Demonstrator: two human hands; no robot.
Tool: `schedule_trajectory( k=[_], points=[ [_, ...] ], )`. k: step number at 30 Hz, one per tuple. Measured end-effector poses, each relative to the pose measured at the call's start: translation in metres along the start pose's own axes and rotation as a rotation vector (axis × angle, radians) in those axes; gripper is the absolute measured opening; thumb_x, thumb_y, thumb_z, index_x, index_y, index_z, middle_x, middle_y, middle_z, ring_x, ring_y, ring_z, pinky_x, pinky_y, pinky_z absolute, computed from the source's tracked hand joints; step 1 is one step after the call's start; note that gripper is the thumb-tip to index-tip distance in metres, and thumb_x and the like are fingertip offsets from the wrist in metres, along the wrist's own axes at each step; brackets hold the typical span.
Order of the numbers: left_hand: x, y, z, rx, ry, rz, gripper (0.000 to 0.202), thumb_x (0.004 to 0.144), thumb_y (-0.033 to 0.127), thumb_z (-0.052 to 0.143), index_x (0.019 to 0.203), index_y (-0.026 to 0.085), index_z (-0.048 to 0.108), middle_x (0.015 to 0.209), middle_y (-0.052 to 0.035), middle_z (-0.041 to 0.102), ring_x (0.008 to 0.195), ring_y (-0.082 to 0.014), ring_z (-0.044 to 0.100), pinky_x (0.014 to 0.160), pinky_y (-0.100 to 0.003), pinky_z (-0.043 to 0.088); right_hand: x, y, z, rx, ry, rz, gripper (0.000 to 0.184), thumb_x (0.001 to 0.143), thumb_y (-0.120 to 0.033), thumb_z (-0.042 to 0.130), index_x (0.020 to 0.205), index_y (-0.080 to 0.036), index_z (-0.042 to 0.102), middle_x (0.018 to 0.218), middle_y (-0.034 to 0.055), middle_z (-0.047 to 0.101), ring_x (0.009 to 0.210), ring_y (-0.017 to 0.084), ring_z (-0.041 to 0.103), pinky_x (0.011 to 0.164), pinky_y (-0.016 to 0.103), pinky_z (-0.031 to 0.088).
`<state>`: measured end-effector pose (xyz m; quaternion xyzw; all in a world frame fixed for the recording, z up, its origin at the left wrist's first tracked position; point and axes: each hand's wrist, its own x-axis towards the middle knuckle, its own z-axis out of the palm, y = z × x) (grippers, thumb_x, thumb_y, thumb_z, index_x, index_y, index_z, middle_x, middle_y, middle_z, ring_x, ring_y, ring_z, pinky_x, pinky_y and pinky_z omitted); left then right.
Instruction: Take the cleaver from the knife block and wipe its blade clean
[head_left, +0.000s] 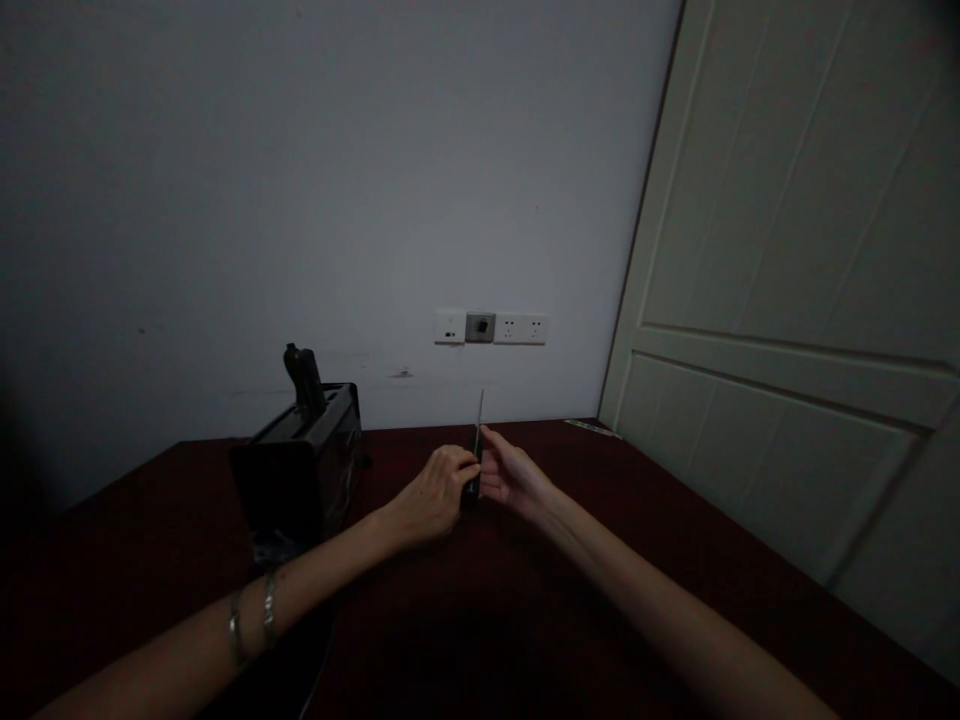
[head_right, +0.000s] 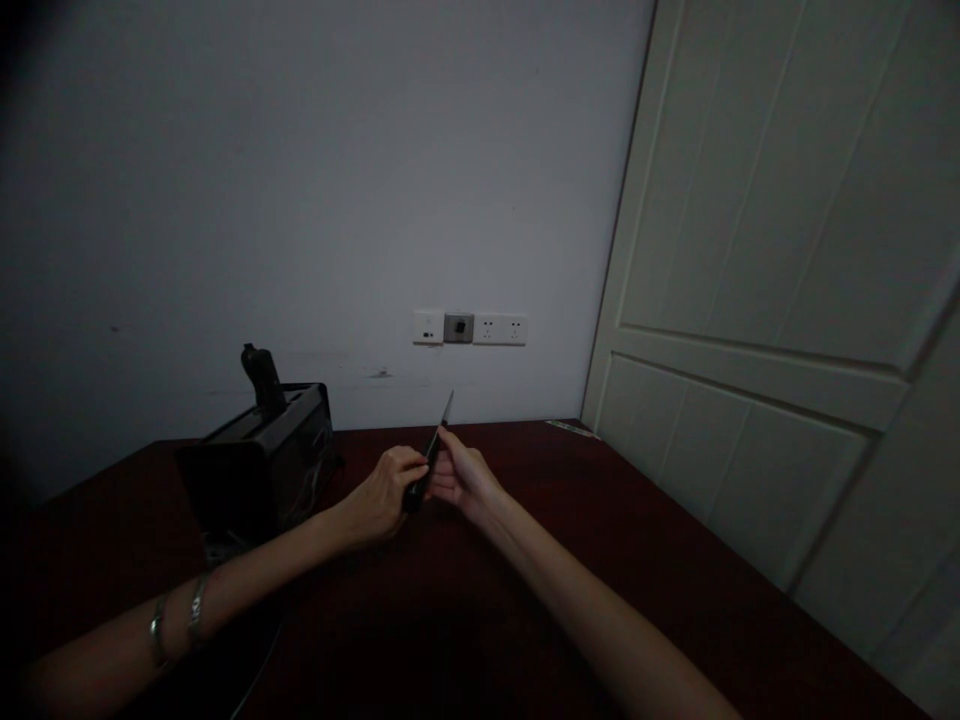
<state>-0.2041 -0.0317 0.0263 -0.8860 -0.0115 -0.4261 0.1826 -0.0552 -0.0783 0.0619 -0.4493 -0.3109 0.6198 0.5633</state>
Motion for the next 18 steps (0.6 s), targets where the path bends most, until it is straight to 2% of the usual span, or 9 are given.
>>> schedule_trajectory(
  k=[4, 12, 18],
  points=[
    [-0.007, 0.008, 0.008, 0.009, 0.038, 0.012, 0.035, 0.082, 0.009, 0.042, 0.116, 0.013, 0.034, 0.106, -0.0117, 0.045, 0.103, -0.0215, 0.045, 0.084, -0.044, 0.045, 0.002, 0.011, -0.003, -0.007, 0.034, -0.025, 0.039, 0.078, -0.048, 0.056, 0.058, -0.017, 0.044, 0.044, -0.0038, 0.049, 0.034, 0.007, 0.047, 0.037, 0.018, 0.042],
    [-0.021, 0.03, 0.021, 0.105, 0.098, 0.025, 0.031, 0.08, 0.006, 0.038, 0.111, 0.012, 0.04, 0.105, -0.011, 0.048, 0.106, -0.021, 0.044, 0.088, -0.045, 0.045, -0.003, 0.024, -0.002, -0.098, 0.119, -0.063, 0.045, 0.075, -0.052, 0.057, 0.051, -0.015, 0.045, 0.038, -0.0068, 0.039, 0.029, 0.003, 0.033, 0.029, 0.014, 0.03],
    [-0.027, 0.04, 0.028, 0.119, 0.114, 0.04, 0.03, 0.081, 0.007, 0.035, 0.11, 0.011, 0.042, 0.099, -0.0114, 0.053, 0.101, -0.0211, 0.047, 0.086, -0.045, 0.045, 0.003, 0.037, -0.007, -0.104, 0.191, -0.07, 0.046, 0.07, -0.053, 0.061, 0.049, -0.015, 0.048, 0.036, -0.0069, 0.036, 0.029, 0.003, 0.031, 0.028, 0.014, 0.025]
  ],
)
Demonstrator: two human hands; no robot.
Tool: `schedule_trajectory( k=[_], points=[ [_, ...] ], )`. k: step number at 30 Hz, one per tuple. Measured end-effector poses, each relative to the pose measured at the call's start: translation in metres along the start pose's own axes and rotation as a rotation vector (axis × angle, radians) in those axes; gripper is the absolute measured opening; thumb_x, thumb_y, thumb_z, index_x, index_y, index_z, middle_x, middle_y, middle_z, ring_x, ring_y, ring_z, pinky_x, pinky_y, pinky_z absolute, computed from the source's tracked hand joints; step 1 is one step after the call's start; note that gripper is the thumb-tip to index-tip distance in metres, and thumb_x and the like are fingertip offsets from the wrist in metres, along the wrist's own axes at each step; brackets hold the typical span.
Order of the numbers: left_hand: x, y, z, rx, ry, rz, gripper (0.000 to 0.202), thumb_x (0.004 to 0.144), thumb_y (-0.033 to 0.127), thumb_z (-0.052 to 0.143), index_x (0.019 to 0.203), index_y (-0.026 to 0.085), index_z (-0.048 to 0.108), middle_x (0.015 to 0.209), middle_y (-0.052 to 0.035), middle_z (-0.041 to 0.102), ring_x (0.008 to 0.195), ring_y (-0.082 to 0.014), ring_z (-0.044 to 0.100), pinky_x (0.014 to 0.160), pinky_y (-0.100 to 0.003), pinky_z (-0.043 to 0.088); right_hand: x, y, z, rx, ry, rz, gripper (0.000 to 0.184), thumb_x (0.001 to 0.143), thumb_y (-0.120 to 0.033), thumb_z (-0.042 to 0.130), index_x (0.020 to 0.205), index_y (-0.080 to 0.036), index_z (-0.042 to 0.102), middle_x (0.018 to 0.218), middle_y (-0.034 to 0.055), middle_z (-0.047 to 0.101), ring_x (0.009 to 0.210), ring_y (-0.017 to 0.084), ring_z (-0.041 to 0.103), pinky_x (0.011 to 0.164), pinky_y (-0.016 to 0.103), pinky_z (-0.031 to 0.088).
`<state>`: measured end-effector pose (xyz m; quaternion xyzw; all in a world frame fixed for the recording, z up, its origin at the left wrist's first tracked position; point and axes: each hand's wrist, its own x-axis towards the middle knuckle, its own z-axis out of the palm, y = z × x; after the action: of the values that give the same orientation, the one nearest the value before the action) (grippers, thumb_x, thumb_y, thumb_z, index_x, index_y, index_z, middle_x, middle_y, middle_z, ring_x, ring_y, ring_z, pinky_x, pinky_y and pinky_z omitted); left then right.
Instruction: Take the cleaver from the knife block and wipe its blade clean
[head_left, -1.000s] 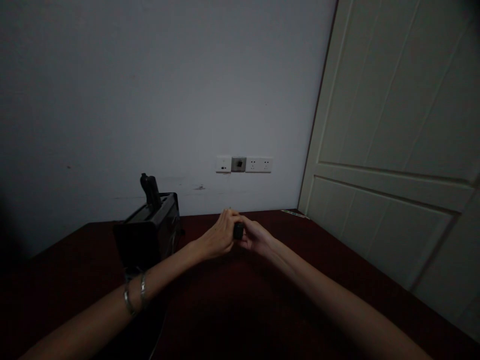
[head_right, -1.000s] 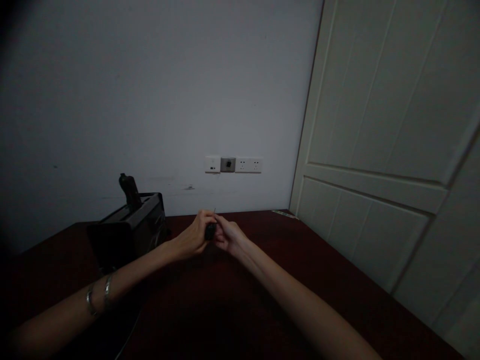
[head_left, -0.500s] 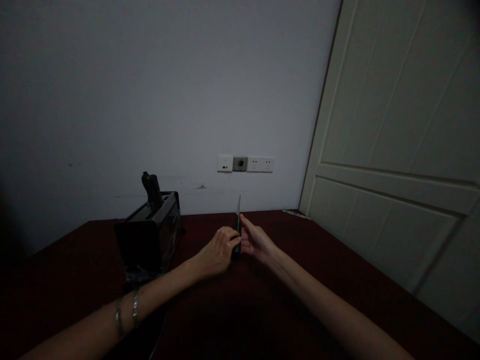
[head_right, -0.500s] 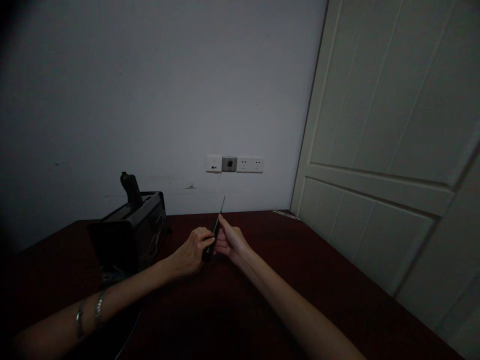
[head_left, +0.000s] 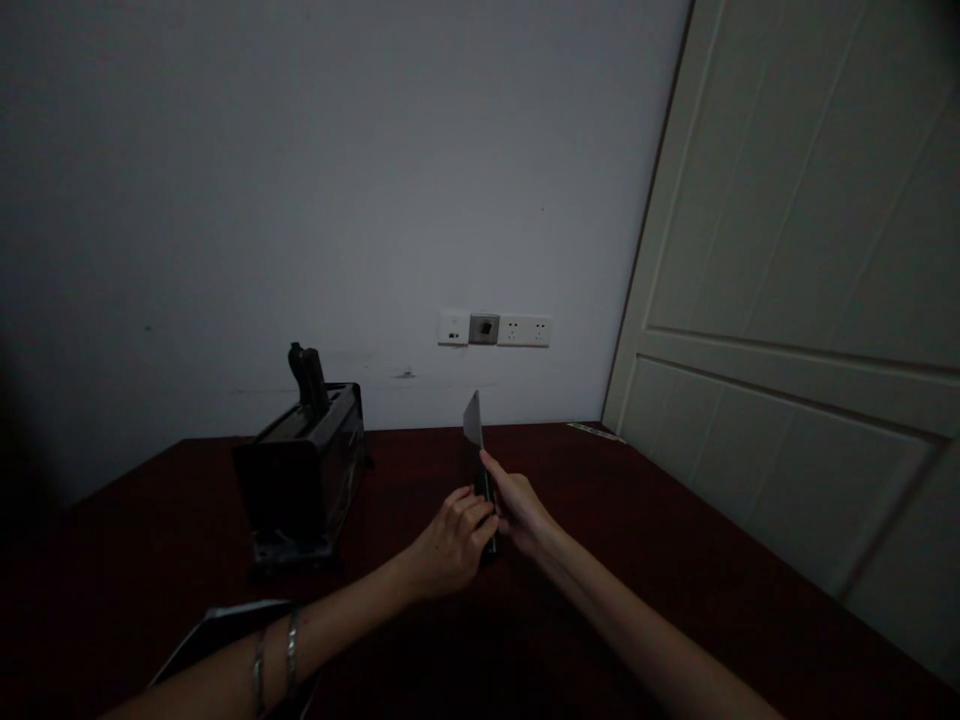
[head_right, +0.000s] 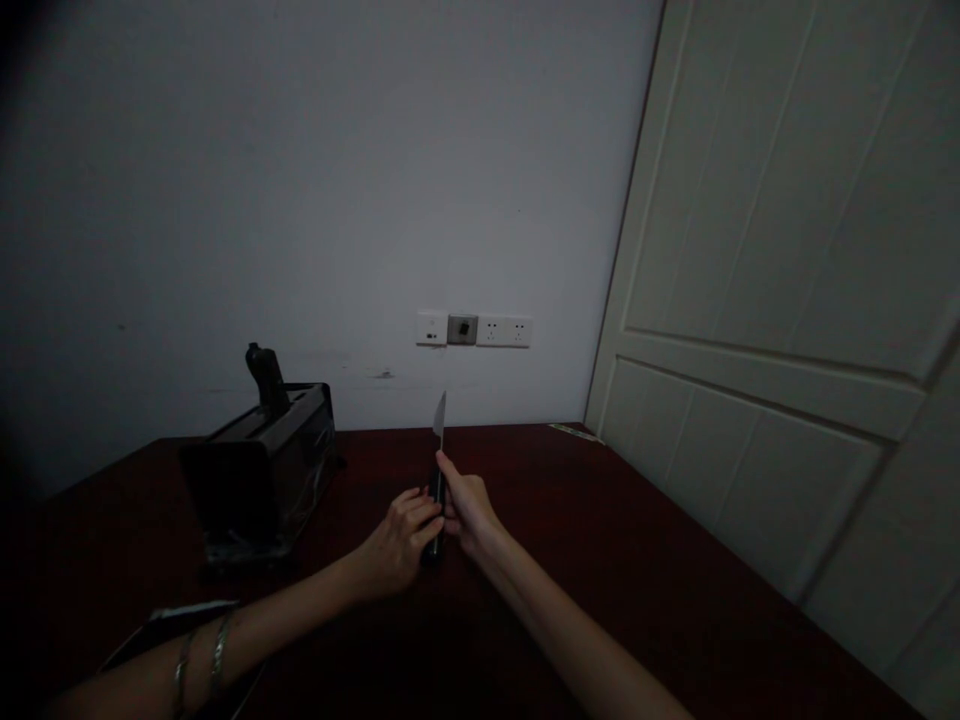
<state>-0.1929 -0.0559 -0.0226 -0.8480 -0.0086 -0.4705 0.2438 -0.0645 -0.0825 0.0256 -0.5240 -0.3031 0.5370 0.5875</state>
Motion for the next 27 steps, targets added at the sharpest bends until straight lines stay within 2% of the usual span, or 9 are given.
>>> schedule_trajectory(
  k=[3, 7, 11, 14, 18, 21, 24, 27],
  points=[
    [-0.002, 0.003, 0.003, 0.026, 0.03, 0.005, 0.03, 0.081, 0.008, 0.035, 0.11, 0.01, 0.043, 0.097, -0.0121, 0.055, 0.1, -0.0221, 0.048, 0.084, -0.045, 0.046, 0.002, 0.005, 0.0, 0.034, 0.024, 0.0, 0.043, 0.07, -0.051, 0.062, 0.054, -0.013, 0.053, 0.04, -0.0039, 0.045, 0.032, 0.004, 0.036, 0.029, 0.016, 0.027],
    [-0.007, 0.009, 0.008, 0.044, 0.024, -0.019, 0.033, 0.082, 0.008, 0.034, 0.114, 0.009, 0.042, 0.099, -0.0134, 0.056, 0.102, -0.0226, 0.05, 0.084, -0.045, 0.047, -0.002, 0.005, 0.005, 0.066, 0.061, 0.018, 0.042, 0.075, -0.049, 0.057, 0.057, -0.01, 0.059, 0.048, 0.0021, 0.055, 0.038, 0.007, 0.047, 0.035, 0.017, 0.036],
    [-0.011, 0.019, 0.011, 0.084, -0.034, -0.06, 0.042, 0.082, 0.007, 0.032, 0.123, 0.007, 0.037, 0.108, -0.0164, 0.055, 0.112, -0.0248, 0.047, 0.088, -0.045, 0.046, -0.007, 0.002, 0.011, 0.081, 0.137, 0.028, 0.043, 0.078, -0.046, 0.055, 0.05, -0.013, 0.055, 0.044, 0.0001, 0.053, 0.037, 0.006, 0.046, 0.038, 0.018, 0.037],
    [-0.012, 0.026, 0.006, 0.086, -0.123, -0.091, 0.049, 0.08, 0.006, 0.032, 0.129, 0.002, 0.032, 0.115, -0.0209, 0.052, 0.121, -0.0282, 0.04, 0.091, -0.045, 0.045, -0.006, 0.003, 0.011, 0.066, 0.126, 0.005, 0.044, 0.077, -0.047, 0.054, 0.048, -0.014, 0.054, 0.041, -0.001, 0.051, 0.035, 0.006, 0.045, 0.038, 0.018, 0.036],
    [-0.006, 0.033, -0.011, -0.01, -0.295, -0.135, 0.065, 0.071, 0.005, 0.034, 0.135, -0.003, 0.021, 0.132, -0.0257, 0.039, 0.13, -0.0322, 0.025, 0.097, -0.05, 0.038, -0.001, 0.005, 0.007, 0.065, 0.108, -0.015, 0.045, 0.078, -0.047, 0.053, 0.047, -0.014, 0.052, 0.041, -0.0007, 0.05, 0.036, 0.006, 0.045, 0.039, 0.018, 0.038],
    [-0.003, 0.036, -0.03, -0.072, -0.352, -0.135, 0.073, 0.068, 0.005, 0.035, 0.137, -0.001, 0.015, 0.139, -0.0248, 0.028, 0.132, -0.0318, 0.019, 0.1, -0.053, 0.034, 0.0, 0.006, 0.005, 0.093, 0.118, 0.012, 0.044, 0.078, -0.048, 0.053, 0.05, -0.014, 0.053, 0.041, -0.0007, 0.05, 0.035, 0.006, 0.044, 0.037, 0.018, 0.038],
    [-0.008, 0.036, -0.054, -0.1, -0.399, -0.136, 0.074, 0.066, 0.005, 0.037, 0.137, 0.003, 0.018, 0.142, -0.0219, 0.024, 0.133, -0.0309, 0.018, 0.101, -0.053, 0.033, -0.002, 0.005, 0.002, 0.12, 0.093, 0.002, 0.042, 0.077, -0.049, 0.054, 0.055, -0.013, 0.053, 0.043, -0.0008, 0.05, 0.033, 0.006, 0.042, 0.032, 0.017, 0.035],
    [-0.023, 0.032, -0.082, -0.116, -0.447, -0.132, 0.071, 0.064, 0.002, 0.039, 0.134, 0.009, 0.027, 0.144, -0.019, 0.022, 0.133, -0.0301, 0.017, 0.101, -0.053, 0.034, -0.005, 0.002, -0.003, 0.117, 0.087, -0.021, 0.039, 0.077, -0.049, 0.056, 0.062, -0.012, 0.054, 0.048, 0.0004, 0.053, 0.034, 0.006, 0.043, 0.029, 0.016, 0.034]
  ],
)
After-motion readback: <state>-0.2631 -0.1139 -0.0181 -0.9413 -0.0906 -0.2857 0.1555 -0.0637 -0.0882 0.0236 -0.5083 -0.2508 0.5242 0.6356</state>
